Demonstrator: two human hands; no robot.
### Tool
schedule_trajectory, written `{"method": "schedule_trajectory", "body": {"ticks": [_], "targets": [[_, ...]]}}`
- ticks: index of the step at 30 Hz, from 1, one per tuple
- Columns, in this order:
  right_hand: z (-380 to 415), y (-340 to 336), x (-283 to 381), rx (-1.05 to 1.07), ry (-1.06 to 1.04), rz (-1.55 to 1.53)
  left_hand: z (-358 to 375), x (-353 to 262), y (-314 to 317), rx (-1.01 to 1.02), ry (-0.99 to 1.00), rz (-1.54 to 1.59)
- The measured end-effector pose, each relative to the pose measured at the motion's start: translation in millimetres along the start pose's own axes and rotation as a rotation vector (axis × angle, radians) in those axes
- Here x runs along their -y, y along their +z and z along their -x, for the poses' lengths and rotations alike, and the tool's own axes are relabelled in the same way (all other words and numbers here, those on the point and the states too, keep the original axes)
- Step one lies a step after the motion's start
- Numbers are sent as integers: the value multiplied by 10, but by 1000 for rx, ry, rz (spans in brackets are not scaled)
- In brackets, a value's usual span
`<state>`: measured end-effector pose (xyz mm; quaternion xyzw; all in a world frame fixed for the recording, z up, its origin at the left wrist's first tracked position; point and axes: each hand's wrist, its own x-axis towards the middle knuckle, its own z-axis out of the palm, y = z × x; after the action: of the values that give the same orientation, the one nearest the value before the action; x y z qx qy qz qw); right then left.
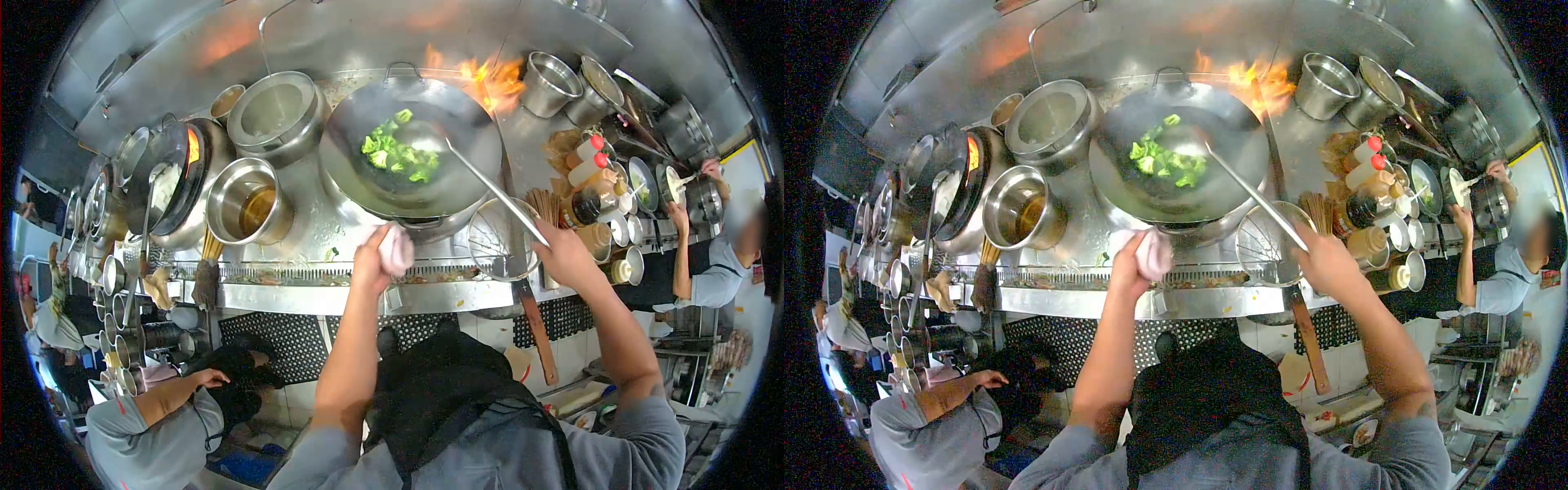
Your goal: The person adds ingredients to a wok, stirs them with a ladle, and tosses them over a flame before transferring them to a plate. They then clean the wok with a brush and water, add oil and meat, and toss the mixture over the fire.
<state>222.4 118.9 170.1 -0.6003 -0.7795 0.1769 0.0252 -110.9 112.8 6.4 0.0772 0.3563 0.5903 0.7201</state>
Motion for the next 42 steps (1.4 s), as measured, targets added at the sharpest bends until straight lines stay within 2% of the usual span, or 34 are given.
{"method": "schedule_trajectory", "body": {"ticks": [1,2,5,9,11,13,14,16,18,19,21,22,24,25,26,27,28,29,30,31,32,34,36,37,40,41,42], "targets": [[107,-14,-58,8,-37,37,194,-97,-60,-47,7,54],[133,-15,-79,16,-75,74,274,-124,-302,-157,44,-32],[-83,191,-59,77,-24,135,476,-176,-998,-259,50,-157],[-528,381,-83,-101,18,205,727,-234,-1213,-357,88,-282],[-704,413,-121,-195,-16,215,719,-190,-1402,-311,32,-481],[-912,411,-12,-188,44,173,726,-149,-1408,-304,-30,-682],[-998,412,39,-186,73,151,655,-56,-1636,-236,-71,-752],[-1043,495,43,-220,32,6,573,3,-1670,-243,-27,-1180],[-984,605,42,-286,5,-59,579,60,-1660,-484,78,-1657],[-921,616,29,-253,3,-146,587,62,-1626,-610,140,-1890],[-694,647,-24,-192,8,-323,714,-42,-1485,-614,79,-1865],[-518,603,13,-73,147,-640,762,-90,-1390,-609,51,-1860],[21,435,57,120,436,-1302,810,-123,-1476,-665,267,-1835],[361,367,59,169,473,-1502,781,-255,-1423,-594,359,-1755],[729,337,20,193,495,-1712,788,-330,-1350,-526,594,-1792],[1121,374,-70,214,483,-1850,902,-480,-859,-501,589,-1689],[1536,435,-145,228,456,-1990,856,-548,-578,-442,549,-1410],[1971,396,-177,181,502,-2026,926,-560,-84,-285,689,-1371],[2391,319,-150,150,541,-2059,926,-495,374,-25,852,-1150],[2804,312,-144,75,602,-2065,982,-396,866,77,870,-1083],[3178,307,-162,16,657,-2066,1073,-223,1445,369,868,-909],[3772,222,-97,-139,854,-2138,1219,382,2407,740,821,-771],[4229,222,-84,-351,943,-2155,1337,1278,3262,854,485,-926],[4394,261,-119,-448,990,-2153,1206,1753,3669,1072,496,-1121],[4687,529,-248,-660,1134,-2037,672,3600,4712,1307,570,-1642],[4697,663,-301,-736,1156,-2054,356,4268,4871,1396,719,-1877],[4672,833,-378,-812,1177,-2067,-38,4962,4977,1502,765,-2092]]}}
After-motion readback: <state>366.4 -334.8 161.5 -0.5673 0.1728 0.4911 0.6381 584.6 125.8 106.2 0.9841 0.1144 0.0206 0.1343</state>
